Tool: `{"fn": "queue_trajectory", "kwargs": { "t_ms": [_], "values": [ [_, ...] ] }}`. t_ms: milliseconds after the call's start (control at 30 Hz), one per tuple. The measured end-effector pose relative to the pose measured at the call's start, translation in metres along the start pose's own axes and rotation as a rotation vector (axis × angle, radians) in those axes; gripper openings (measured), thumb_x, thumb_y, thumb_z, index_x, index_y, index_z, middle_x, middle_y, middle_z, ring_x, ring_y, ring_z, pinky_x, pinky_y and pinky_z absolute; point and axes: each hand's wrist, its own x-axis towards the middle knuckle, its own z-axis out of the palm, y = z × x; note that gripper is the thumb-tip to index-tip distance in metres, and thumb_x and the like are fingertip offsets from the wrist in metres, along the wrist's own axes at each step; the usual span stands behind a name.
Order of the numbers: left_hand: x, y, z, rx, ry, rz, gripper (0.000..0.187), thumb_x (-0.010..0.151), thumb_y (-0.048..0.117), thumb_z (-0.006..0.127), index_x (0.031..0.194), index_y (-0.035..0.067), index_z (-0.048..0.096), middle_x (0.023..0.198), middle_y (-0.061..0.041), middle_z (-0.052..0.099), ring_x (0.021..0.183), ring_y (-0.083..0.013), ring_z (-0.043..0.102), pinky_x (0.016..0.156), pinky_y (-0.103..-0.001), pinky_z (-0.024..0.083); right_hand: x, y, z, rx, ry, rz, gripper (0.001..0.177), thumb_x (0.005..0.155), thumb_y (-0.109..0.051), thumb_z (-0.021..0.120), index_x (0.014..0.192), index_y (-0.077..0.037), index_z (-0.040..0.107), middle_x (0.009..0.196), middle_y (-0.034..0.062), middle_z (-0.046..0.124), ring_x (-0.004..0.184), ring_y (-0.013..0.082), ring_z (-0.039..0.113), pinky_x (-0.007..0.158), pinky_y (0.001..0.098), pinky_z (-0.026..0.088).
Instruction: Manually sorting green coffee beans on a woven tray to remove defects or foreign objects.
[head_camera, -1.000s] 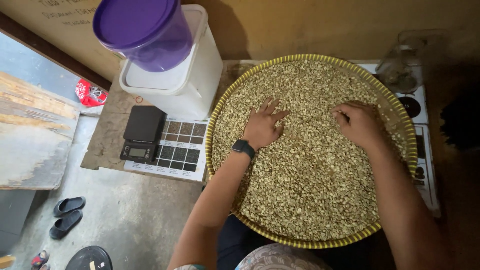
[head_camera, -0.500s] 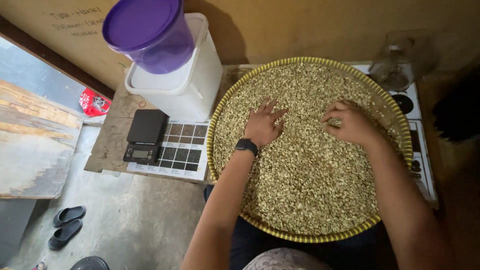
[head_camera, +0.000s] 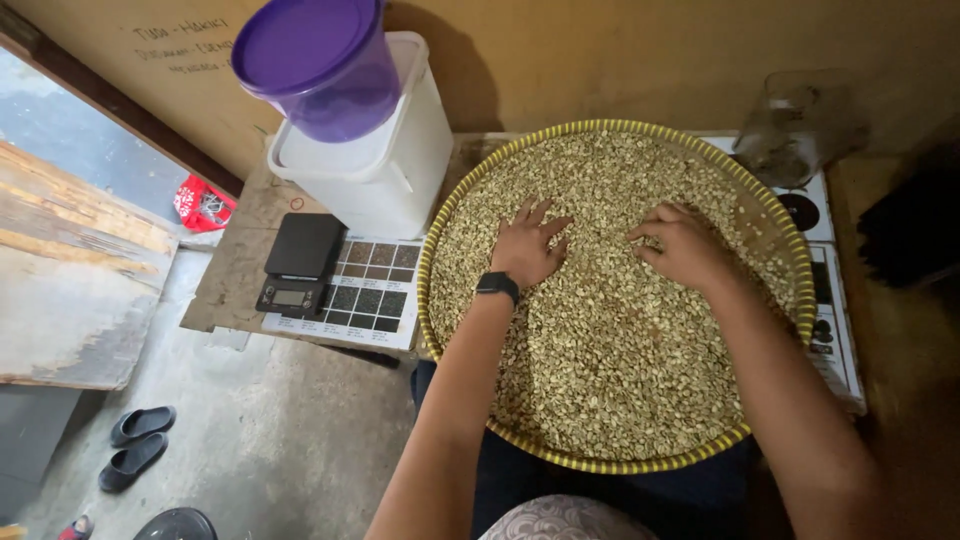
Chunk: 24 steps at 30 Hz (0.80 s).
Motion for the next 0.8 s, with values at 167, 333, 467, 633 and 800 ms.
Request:
{"fn": "queue_trajectory", "kwargs": {
  "t_ms": [167, 333, 467, 633, 800],
  "values": [
    [-0.003, 0.004, -0.003, -0.024, 0.005, -0.025, 0.039, 0.106, 0.04, 0.048, 0.143, 0.032, 0.06, 0.16, -0.01, 0.045, 0.155, -0.039, 0.031, 0.114, -0.073, 0.036, 0.003, 0.004, 0.007, -0.005, -0.005, -0.009, 0.025, 0.099, -0.024, 0.068, 0.119, -0.013, 0.078, 0.115, 0.0088, 0.066, 0.126, 0.0305, 0.059, 0.107, 0.0492, 0.049],
    [0.0, 0.003, 0.0, -0.012, -0.005, -0.04, 0.039, 0.107, 0.042, 0.047, 0.142, 0.034, 0.06, 0.161, -0.008, 0.044, 0.155, -0.0383, 0.031, 0.114, -0.074, 0.035, 0.006, 0.009, 0.012, -0.052, 0.002, -0.036, 0.02, 0.097, -0.025, 0.07, 0.111, -0.015, 0.079, 0.112, 0.0074, 0.067, 0.122, 0.0291, 0.061, 0.106, 0.0477, 0.05],
    [-0.003, 0.005, 0.002, -0.034, 0.011, -0.046, 0.039, 0.106, 0.041, 0.049, 0.142, 0.034, 0.06, 0.161, -0.008, 0.044, 0.155, -0.0389, 0.031, 0.113, -0.076, 0.034, 0.005, 0.012, 0.018, -0.031, 0.049, -0.059, 0.018, 0.097, -0.024, 0.07, 0.108, -0.012, 0.079, 0.109, 0.0088, 0.066, 0.119, 0.0306, 0.062, 0.103, 0.0472, 0.052],
    [0.002, -0.001, 0.007, 0.002, 0.019, -0.038, 0.039, 0.105, 0.045, 0.048, 0.14, 0.037, 0.061, 0.16, -0.007, 0.046, 0.155, -0.0369, 0.032, 0.112, -0.074, 0.037, 0.0, 0.004, 0.005, 0.074, 0.08, -0.044, 0.02, 0.101, -0.014, 0.064, 0.113, -0.004, 0.075, 0.112, 0.0156, 0.064, 0.123, 0.0381, 0.059, 0.103, 0.0532, 0.052],
    [0.002, -0.001, 0.007, -0.02, 0.045, -0.027, 0.039, 0.105, 0.04, 0.049, 0.142, 0.034, 0.061, 0.16, -0.009, 0.046, 0.154, -0.0392, 0.034, 0.111, -0.074, 0.037, 0.011, 0.029, 0.019, -0.018, 0.101, -0.04, 0.018, 0.104, -0.021, 0.061, 0.112, -0.01, 0.072, 0.105, 0.0078, 0.063, 0.114, 0.0287, 0.061, 0.1, 0.0459, 0.051]
  ]
}}
